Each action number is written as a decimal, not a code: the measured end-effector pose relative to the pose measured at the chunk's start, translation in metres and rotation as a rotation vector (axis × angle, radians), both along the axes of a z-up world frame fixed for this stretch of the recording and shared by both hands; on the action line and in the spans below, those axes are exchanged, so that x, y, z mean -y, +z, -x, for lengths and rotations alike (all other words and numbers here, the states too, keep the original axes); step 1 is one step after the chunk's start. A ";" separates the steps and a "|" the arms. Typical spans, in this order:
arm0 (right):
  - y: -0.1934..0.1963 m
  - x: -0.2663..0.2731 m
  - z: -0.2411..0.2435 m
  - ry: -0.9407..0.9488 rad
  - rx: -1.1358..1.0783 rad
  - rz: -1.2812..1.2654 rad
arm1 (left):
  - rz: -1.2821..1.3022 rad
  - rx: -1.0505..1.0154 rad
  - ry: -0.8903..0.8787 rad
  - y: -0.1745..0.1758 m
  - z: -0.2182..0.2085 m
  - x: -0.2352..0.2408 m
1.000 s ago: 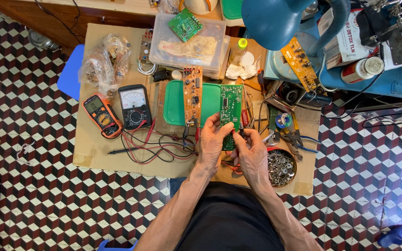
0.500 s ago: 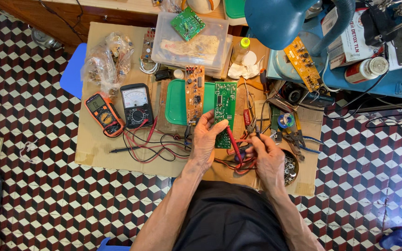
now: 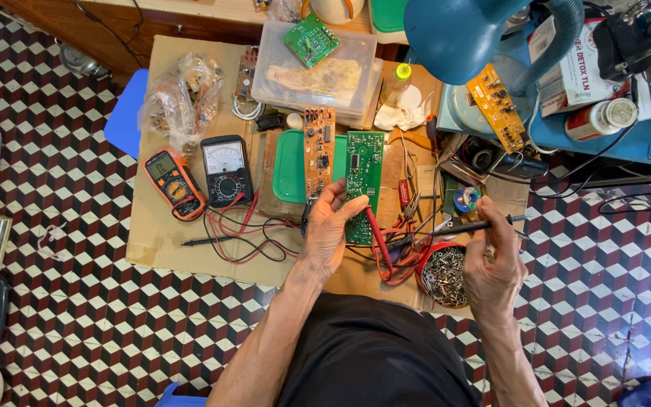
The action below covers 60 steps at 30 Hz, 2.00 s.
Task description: The person uses a multimeter to test multiple circuit boards on a workbench. They probe various points on the boards with the multimeter leads, flip the boards over, and handle them one at a time. The person also places a board into a plastic bag and retrieves another from a container.
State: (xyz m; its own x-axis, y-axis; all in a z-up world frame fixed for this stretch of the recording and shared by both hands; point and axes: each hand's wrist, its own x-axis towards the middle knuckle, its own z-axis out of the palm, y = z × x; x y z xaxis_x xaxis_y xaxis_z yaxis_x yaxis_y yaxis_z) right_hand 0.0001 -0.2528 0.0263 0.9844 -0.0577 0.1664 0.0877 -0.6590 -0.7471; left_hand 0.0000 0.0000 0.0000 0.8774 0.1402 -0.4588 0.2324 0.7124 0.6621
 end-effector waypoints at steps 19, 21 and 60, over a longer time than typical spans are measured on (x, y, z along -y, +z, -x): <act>0.013 -0.098 -0.015 0.189 -0.089 -0.446 | -0.118 -0.078 -0.017 0.002 0.006 0.010; 0.005 -0.101 -0.012 0.178 -0.129 -0.508 | -0.117 -0.074 0.013 -0.003 0.005 0.010; -0.008 -0.078 0.001 0.292 -0.102 -0.123 | 0.017 -0.056 0.152 0.012 0.015 0.005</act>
